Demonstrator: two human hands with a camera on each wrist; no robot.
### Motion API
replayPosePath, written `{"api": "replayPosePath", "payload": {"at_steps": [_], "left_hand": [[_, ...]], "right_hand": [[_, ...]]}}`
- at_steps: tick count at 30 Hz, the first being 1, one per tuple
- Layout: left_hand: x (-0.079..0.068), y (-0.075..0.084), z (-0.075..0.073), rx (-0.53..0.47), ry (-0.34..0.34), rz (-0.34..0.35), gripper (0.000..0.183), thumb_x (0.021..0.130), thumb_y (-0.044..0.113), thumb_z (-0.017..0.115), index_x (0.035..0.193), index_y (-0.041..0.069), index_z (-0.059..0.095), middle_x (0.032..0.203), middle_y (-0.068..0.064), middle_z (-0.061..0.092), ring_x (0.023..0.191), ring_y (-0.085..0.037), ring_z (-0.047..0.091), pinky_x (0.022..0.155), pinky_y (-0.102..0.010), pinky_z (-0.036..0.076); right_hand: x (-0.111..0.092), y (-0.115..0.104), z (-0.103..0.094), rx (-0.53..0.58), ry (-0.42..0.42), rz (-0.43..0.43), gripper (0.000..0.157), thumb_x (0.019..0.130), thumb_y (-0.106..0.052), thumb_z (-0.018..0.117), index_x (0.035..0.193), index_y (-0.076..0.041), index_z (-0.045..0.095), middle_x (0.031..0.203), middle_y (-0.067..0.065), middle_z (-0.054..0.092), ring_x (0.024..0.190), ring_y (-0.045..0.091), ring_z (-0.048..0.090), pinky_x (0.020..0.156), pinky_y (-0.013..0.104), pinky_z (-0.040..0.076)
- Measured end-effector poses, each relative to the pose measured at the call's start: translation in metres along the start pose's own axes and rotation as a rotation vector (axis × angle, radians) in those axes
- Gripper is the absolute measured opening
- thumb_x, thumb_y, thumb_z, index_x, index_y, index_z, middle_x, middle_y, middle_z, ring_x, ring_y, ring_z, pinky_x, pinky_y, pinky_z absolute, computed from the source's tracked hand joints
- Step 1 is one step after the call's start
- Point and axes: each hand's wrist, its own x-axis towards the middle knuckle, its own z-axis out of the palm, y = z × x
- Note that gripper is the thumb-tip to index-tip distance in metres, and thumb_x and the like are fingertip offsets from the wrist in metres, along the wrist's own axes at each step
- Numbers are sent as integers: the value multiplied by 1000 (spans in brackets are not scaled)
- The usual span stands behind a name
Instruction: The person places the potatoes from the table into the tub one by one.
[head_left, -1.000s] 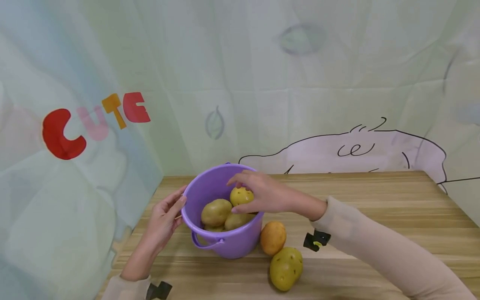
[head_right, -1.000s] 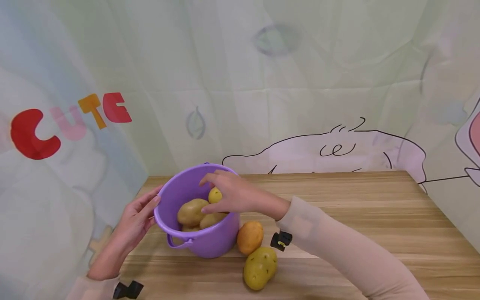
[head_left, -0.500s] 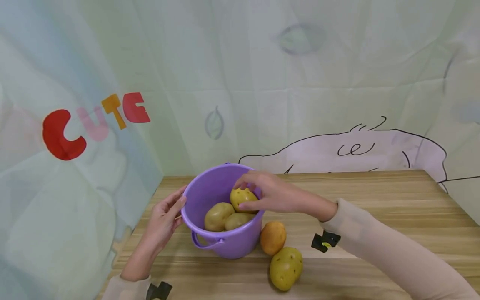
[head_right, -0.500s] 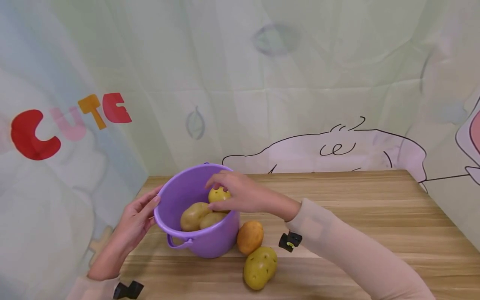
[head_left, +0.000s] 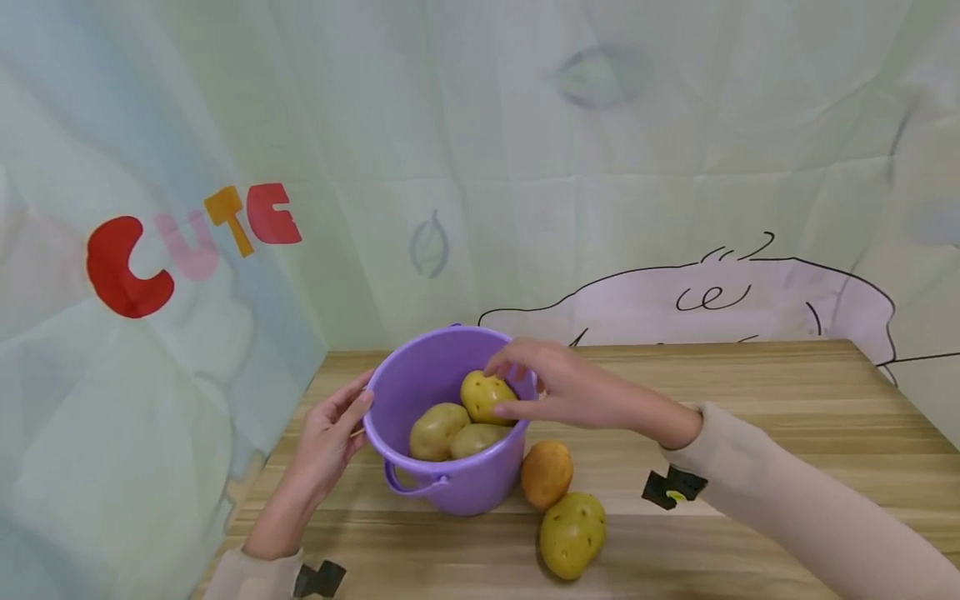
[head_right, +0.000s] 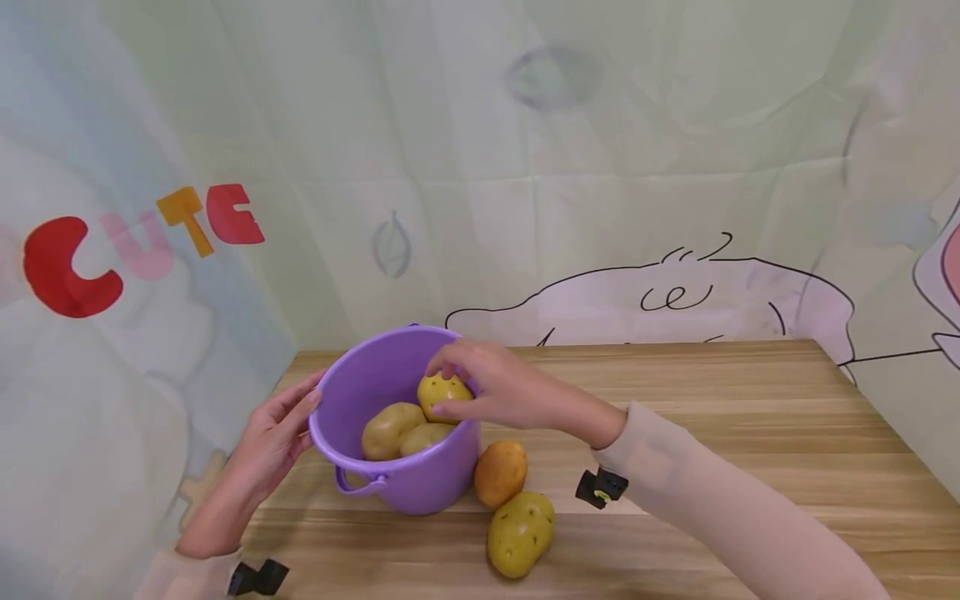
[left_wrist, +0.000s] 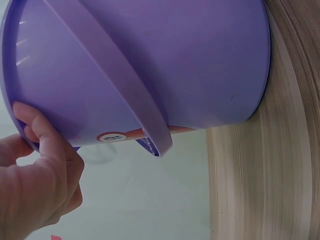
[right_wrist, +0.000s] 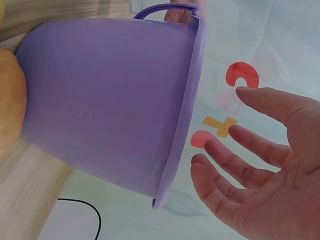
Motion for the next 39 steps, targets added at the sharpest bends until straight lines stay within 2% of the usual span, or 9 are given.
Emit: {"api": "replayPosePath", "payload": {"at_steps": [7,13,15,24,31,34,37,39], "left_hand": [[1,2,1,1,-9,11,51,107,16,49,150,-8,34,116,-6,60,93,-12,65,78,-20,58],[3,2,1,0,-9,13,51,107,16,48,150,-8,34,114,-4,61,91,-11,65,75,-19,58],[3,2,1,0,-10,13,51,107,16,48,150,-8,34,114,-4,61,92,-11,65,75,-19,58],[3,1,0,0,-7,9,51,107,16,49,150,-8,34,112,-3,61,90,-10,64,74,-18,58],[1,0,-1,-12,-14,15,51,107,16,49,150,-8,33,113,-5,60,91,-11,65,75,-19,58],[1,0,-2,-16,-24,21,51,107,15,48,150,-8,33,113,-6,60,92,-11,65,75,-18,58],[1,-1,-2,-19,-28,23,51,107,15,48,150,-8,33,113,-6,60,92,-12,65,75,-18,58],[1,-1,-2,-18,-27,23,51,107,15,48,150,-8,33,113,-6,60,92,-12,65,75,-19,58]], "right_hand": [[-12,-2,-3,-32,14,-52,29,91,-24,75,115,-12,64,98,-5,60,89,11,56,66,28,55],[-25,-4,-3,-39,28,-103,24,92,-23,74,113,-16,64,108,-7,60,93,18,58,64,27,53],[-30,-5,-2,-54,30,-106,25,93,-23,74,114,-16,65,112,-7,61,96,17,58,68,28,54],[-51,-11,5,-76,10,-79,27,94,-30,72,117,-15,66,120,-5,62,111,13,57,90,37,53],[-62,-13,10,-92,-24,-18,26,94,-29,72,118,-19,67,115,-12,60,109,11,57,93,36,53],[-68,-12,13,-88,-57,20,29,93,-34,73,119,-23,66,115,-15,58,109,8,56,94,33,53],[-74,-9,18,-93,-78,15,32,92,-38,73,119,-24,65,115,-16,57,109,7,56,94,32,53],[-77,-5,23,-110,-79,-23,33,92,-40,73,119,-22,65,114,-15,57,107,6,56,92,30,54]]}}
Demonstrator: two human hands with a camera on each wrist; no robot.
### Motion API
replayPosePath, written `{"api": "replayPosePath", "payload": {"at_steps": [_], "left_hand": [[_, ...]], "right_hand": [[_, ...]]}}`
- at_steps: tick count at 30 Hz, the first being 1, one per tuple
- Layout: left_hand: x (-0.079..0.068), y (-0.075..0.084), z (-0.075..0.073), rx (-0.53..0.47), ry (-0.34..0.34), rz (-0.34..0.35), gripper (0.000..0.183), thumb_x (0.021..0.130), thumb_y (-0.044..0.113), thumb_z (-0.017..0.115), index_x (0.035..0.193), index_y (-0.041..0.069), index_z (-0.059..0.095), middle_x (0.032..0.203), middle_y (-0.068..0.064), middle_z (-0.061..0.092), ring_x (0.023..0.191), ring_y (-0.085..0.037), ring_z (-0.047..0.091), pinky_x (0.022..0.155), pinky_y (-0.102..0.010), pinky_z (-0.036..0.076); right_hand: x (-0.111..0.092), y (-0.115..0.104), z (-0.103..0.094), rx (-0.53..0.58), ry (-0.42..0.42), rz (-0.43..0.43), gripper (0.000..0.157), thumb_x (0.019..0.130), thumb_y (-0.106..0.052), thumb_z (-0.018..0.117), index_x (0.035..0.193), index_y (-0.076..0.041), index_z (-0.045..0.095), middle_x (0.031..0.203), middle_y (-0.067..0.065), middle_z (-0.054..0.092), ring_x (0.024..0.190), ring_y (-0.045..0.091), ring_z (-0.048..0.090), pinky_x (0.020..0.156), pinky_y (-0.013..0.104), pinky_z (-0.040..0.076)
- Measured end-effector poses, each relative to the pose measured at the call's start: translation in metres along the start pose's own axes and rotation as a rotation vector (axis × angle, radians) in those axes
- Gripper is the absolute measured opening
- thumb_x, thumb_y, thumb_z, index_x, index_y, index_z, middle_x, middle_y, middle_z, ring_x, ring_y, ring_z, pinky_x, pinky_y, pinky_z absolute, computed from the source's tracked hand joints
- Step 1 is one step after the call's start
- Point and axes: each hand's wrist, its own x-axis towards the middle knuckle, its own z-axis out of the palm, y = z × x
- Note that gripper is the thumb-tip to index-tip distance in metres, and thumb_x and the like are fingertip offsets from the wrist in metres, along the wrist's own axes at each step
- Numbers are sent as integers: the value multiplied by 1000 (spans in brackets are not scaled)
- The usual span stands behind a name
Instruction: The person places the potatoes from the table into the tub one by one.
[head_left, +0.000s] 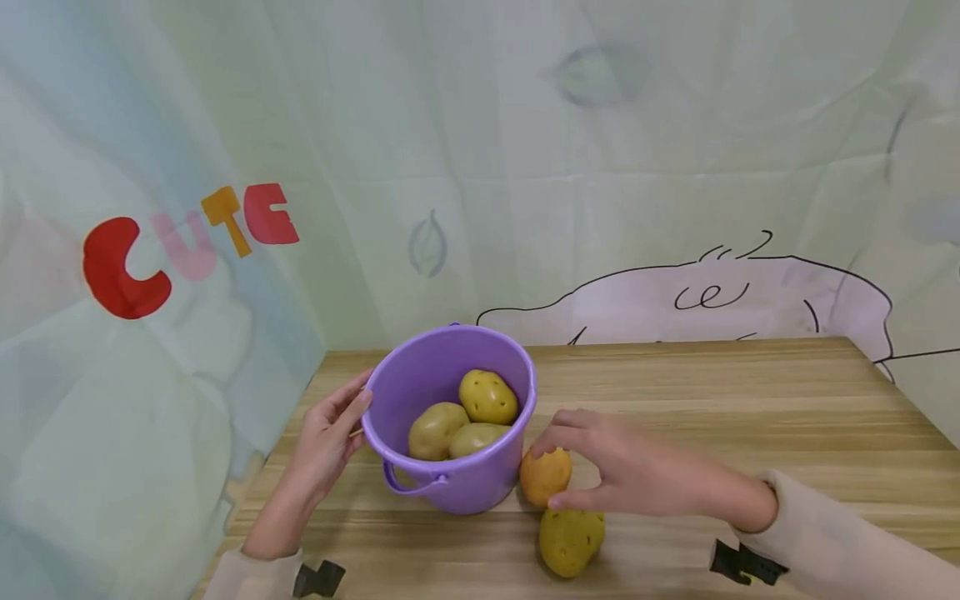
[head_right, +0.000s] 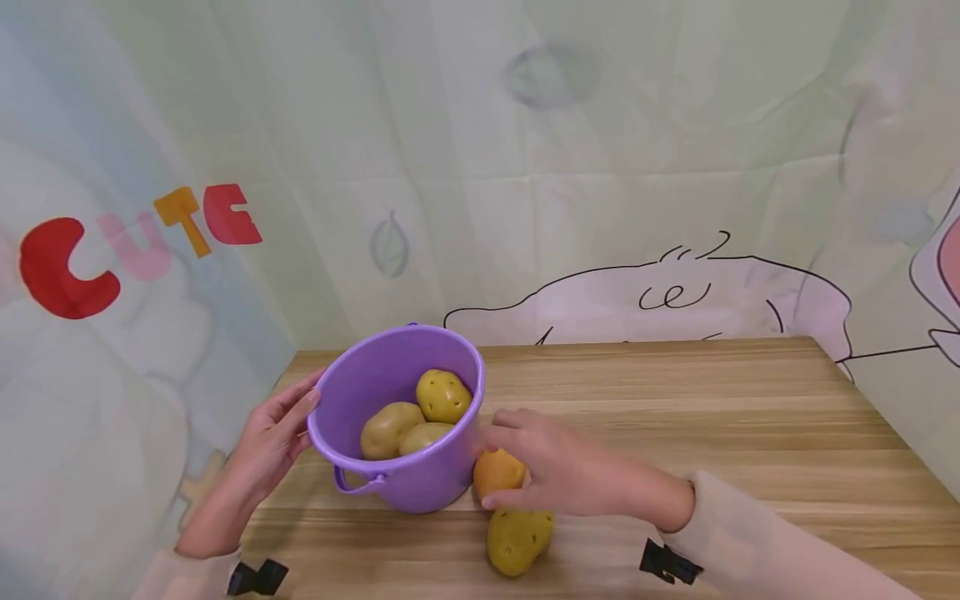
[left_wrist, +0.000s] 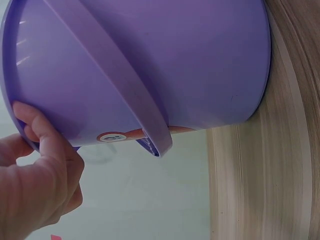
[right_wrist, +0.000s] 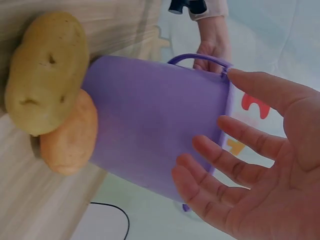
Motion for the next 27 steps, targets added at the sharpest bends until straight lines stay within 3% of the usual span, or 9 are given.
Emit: {"api": "replayPosePath", "payload": {"at_steps": [4,12,18,27], "left_hand": [[0,0,0,-1,2,0,51,107,15,48,150,-8,33,113,-6,60,92,-12,65,76,-19,58],[0,0,0,7,-2,-7,52,107,17,48,151,-7,32,115,-5,60,95,-13,65,79,-21,58],[-1,0,-1,9,-9,-13,52,107,17,48,151,-7,32,119,-6,59,99,-14,65,82,-22,58],[-1,0,0,10,-13,-8,52,107,17,48,151,-6,33,118,-8,58,100,-15,65,81,-22,58]], "right_hand": [[-6,5,10,-42,13,-42,35,91,-41,73,117,-20,64,110,-14,56,100,4,56,88,27,53],[-16,11,25,-128,6,-23,41,86,-40,79,117,-19,65,112,-9,56,101,10,54,85,29,54],[-22,15,38,-125,-33,3,44,85,-40,80,120,-17,66,121,-4,57,108,14,54,92,35,54],[-27,19,53,-130,-54,21,50,82,-41,82,122,-16,66,123,-5,55,108,14,53,91,33,53]]}}
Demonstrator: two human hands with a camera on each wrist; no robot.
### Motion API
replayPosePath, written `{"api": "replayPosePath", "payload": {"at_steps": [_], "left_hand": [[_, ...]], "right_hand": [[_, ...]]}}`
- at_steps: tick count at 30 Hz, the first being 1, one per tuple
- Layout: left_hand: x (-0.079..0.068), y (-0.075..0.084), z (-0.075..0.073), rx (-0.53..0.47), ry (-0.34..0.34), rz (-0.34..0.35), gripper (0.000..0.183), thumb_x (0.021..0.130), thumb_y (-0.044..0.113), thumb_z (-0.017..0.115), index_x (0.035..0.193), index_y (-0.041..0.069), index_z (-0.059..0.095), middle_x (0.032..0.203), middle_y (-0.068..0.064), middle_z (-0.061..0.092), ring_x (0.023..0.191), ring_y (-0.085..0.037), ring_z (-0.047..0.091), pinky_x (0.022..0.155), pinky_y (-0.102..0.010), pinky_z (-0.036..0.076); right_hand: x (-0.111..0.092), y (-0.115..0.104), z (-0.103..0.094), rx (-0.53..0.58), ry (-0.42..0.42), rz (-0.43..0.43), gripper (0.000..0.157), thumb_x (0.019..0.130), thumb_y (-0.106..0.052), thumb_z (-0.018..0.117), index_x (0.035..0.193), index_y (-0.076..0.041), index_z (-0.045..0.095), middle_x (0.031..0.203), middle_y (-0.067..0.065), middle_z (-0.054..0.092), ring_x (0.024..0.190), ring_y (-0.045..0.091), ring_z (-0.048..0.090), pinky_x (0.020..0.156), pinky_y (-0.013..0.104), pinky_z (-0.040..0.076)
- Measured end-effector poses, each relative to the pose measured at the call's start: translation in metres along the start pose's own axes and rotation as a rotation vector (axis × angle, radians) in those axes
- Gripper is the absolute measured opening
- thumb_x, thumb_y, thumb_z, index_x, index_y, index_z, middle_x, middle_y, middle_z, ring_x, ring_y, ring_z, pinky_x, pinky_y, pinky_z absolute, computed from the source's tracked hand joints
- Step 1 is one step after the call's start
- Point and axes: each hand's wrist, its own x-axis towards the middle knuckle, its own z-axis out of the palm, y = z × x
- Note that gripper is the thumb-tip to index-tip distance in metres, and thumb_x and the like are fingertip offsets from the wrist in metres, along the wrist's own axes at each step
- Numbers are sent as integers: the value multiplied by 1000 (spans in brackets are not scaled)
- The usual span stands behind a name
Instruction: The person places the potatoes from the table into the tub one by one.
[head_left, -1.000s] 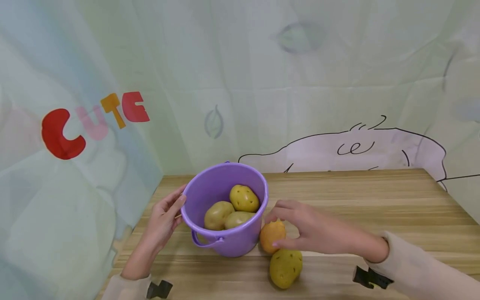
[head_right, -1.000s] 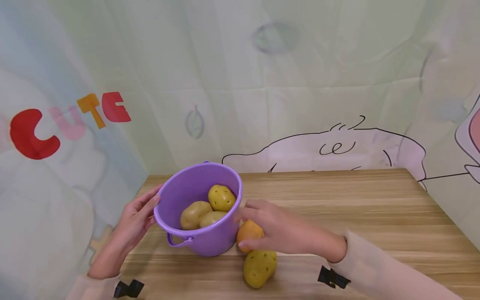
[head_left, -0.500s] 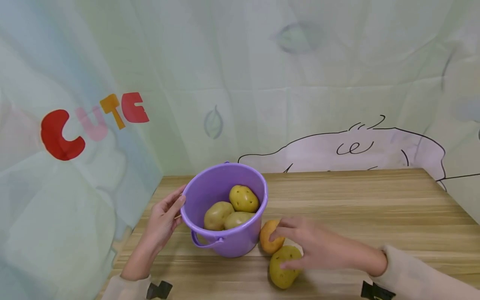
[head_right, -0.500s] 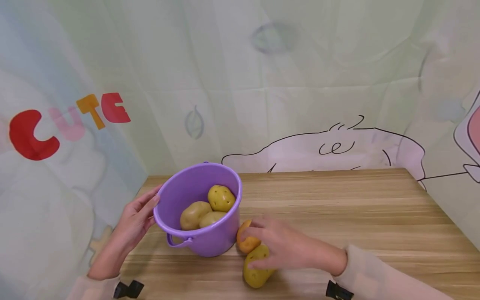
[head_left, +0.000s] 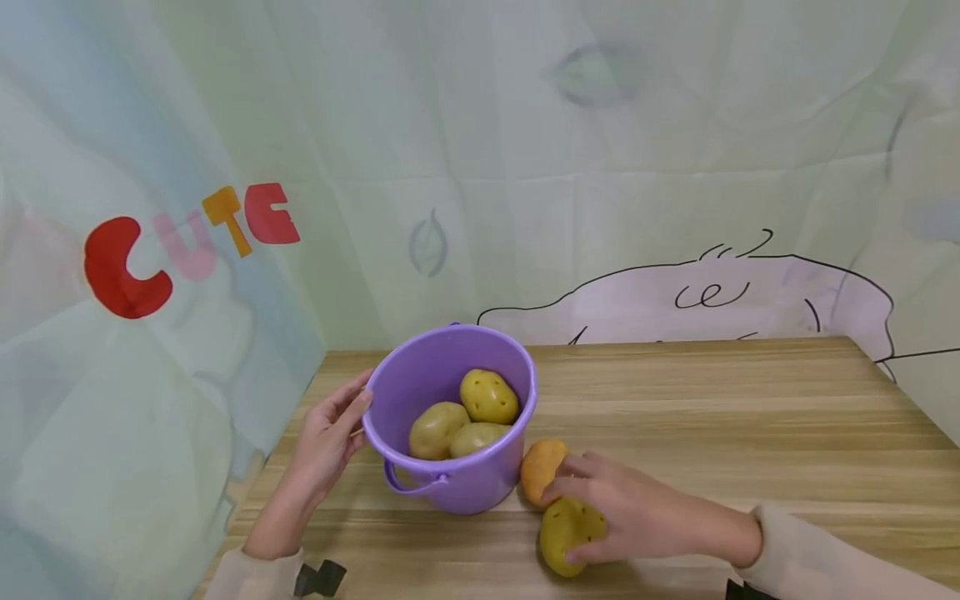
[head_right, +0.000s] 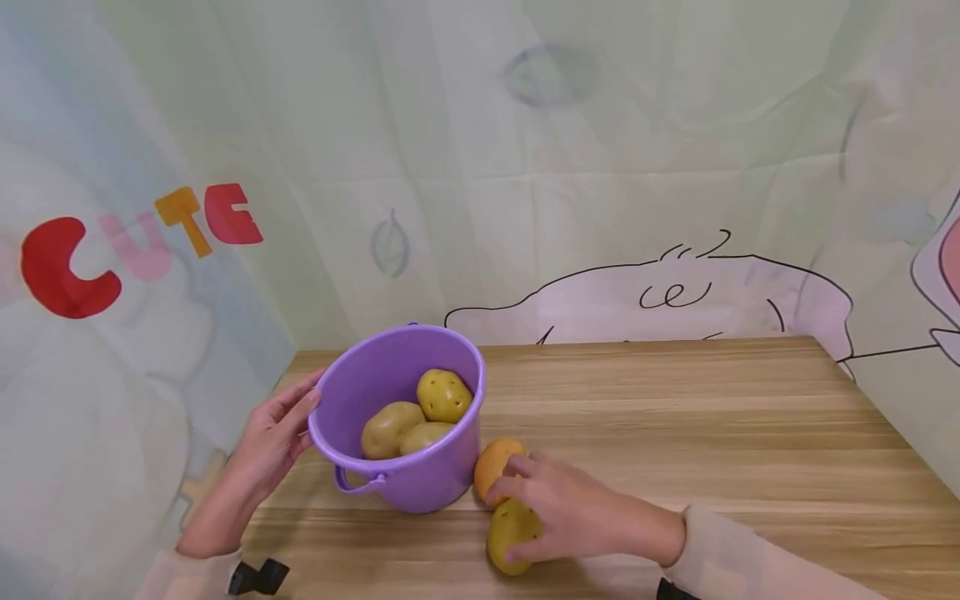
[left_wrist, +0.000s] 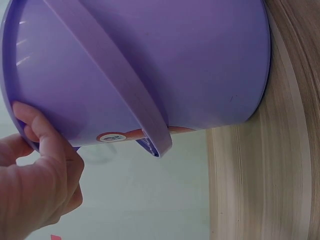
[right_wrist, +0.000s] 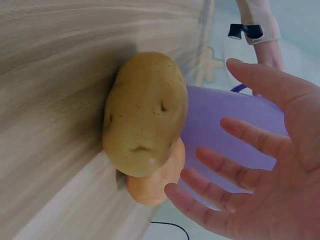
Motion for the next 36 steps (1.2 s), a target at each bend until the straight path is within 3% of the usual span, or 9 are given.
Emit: {"api": "replayPosePath", "payload": {"at_steps": [8,20,27,36], "left_hand": [[0,1,0,-3,0,-1,52,107,17,48,151,-6,33,117,-7,59,99,-15,65,81,-22,58],[0,1,0,-6,15,-14,52,107,17,49,151,-6,33,117,-5,60,96,-14,65,81,-23,58],[0,0,0,-4,12,-5,51,107,17,48,151,-6,34,117,-6,60,96,-16,65,81,-23,58],[1,0,0,2,20,-10,52,107,17,49,151,-6,34,116,-6,60,96,-15,66,80,-23,59]], "right_hand": [[-1,1,12,-51,-45,8,52,78,-44,83,121,-20,65,120,0,55,103,17,51,84,32,53],[0,-1,24,-214,-117,12,62,70,-44,90,122,-24,66,119,1,53,103,19,48,72,30,53],[1,-2,25,-209,-153,52,58,71,-39,90,123,-29,66,122,1,52,108,22,49,72,32,55],[2,1,26,-184,-187,74,58,71,-32,92,122,-32,66,116,-3,51,100,17,48,64,25,52]]}}
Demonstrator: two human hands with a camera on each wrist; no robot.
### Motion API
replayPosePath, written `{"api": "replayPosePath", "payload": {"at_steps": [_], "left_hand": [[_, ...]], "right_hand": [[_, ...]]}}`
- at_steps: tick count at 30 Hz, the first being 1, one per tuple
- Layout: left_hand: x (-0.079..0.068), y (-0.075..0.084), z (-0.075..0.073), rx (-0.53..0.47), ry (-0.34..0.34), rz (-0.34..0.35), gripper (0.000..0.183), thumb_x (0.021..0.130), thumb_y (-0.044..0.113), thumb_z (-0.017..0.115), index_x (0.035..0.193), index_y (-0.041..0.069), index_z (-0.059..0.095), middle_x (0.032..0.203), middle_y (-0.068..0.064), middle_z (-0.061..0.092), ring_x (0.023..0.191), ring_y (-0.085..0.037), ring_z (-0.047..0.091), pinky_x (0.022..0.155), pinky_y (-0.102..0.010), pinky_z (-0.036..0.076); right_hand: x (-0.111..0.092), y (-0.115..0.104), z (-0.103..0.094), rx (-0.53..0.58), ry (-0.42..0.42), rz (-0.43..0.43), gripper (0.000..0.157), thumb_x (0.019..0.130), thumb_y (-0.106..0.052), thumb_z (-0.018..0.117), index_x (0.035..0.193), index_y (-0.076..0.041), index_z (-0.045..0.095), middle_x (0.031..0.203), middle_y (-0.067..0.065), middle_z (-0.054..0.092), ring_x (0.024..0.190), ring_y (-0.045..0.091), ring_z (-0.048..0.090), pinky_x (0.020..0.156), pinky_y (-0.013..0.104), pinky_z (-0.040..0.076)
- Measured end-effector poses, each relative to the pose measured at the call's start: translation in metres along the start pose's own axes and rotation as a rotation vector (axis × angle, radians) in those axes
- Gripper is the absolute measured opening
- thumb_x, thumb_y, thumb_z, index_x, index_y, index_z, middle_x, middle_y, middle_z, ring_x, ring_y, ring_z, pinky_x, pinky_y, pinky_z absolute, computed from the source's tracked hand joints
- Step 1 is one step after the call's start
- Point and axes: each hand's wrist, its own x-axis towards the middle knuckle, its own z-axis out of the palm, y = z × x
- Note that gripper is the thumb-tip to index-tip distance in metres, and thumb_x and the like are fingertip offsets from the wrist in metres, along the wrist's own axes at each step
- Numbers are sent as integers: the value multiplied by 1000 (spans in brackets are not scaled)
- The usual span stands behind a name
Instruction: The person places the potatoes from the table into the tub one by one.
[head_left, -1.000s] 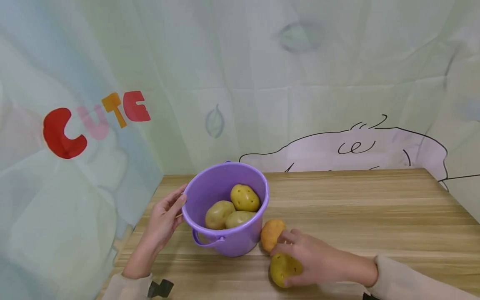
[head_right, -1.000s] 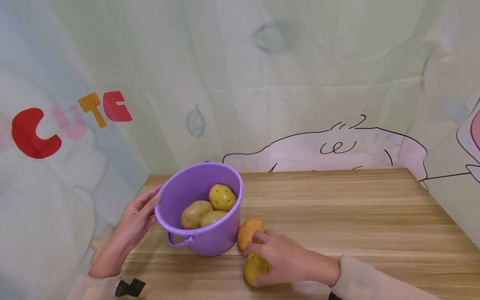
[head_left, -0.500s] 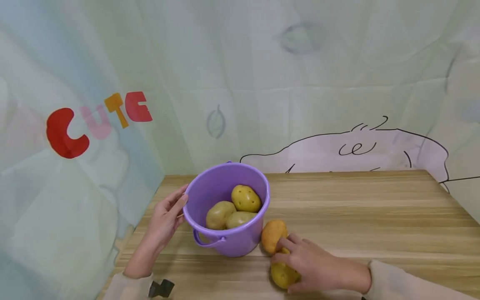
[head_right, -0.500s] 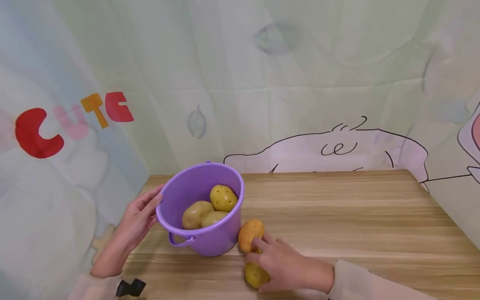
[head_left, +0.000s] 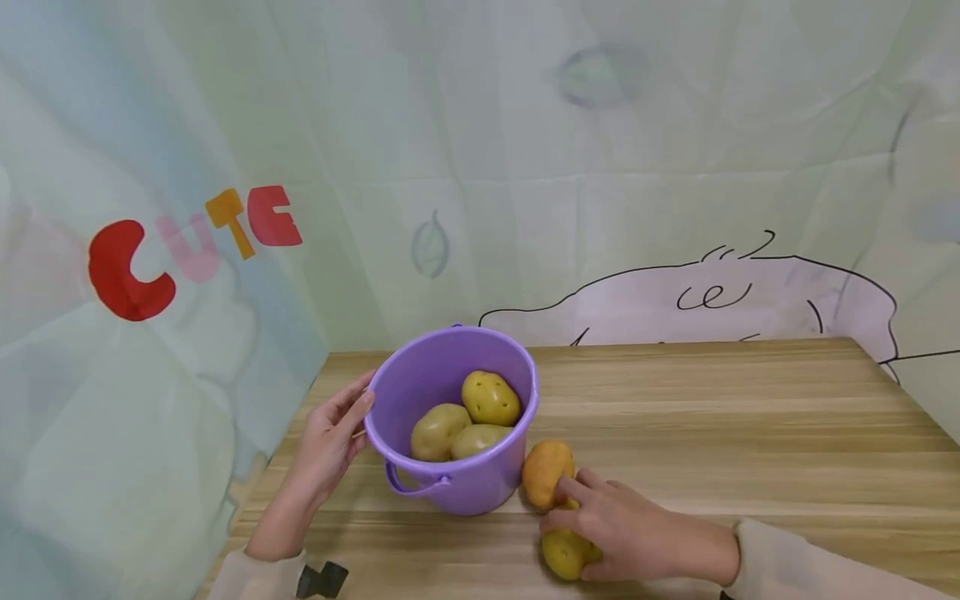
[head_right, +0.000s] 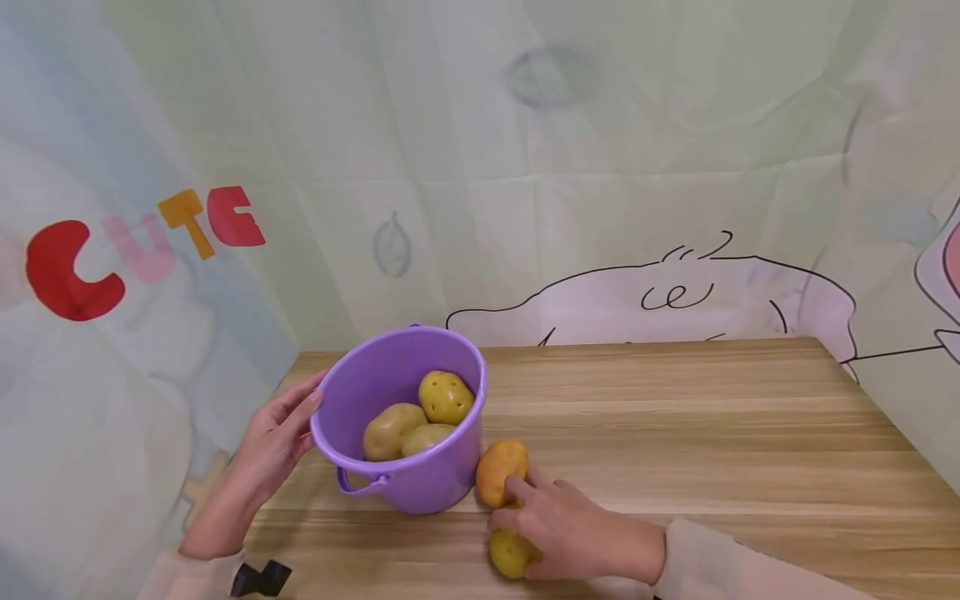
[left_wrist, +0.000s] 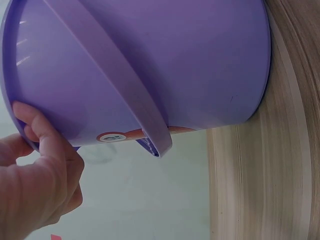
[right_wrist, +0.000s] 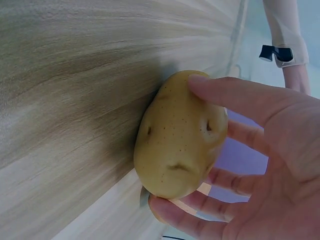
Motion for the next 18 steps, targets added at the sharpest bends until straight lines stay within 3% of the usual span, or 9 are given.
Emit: {"api": "replayPosePath", "payload": {"at_steps": [9,18], "left_hand": [[0,0,1,-3,0,3,52,107,17,49,151,-7,34,116,-7,60,94,-14,66,79,-22,59],[0,1,1,3,-6,2,52,107,17,49,151,-6,34,119,-8,59,96,-15,66,80,-23,59]], "right_hand": [[0,3,0,-10,-4,-21,64,66,-18,93,123,-28,65,111,-3,52,84,14,46,61,20,48],[1,7,0,25,5,-51,64,67,-16,91,124,-25,65,111,-1,54,82,11,45,61,18,46]]}}
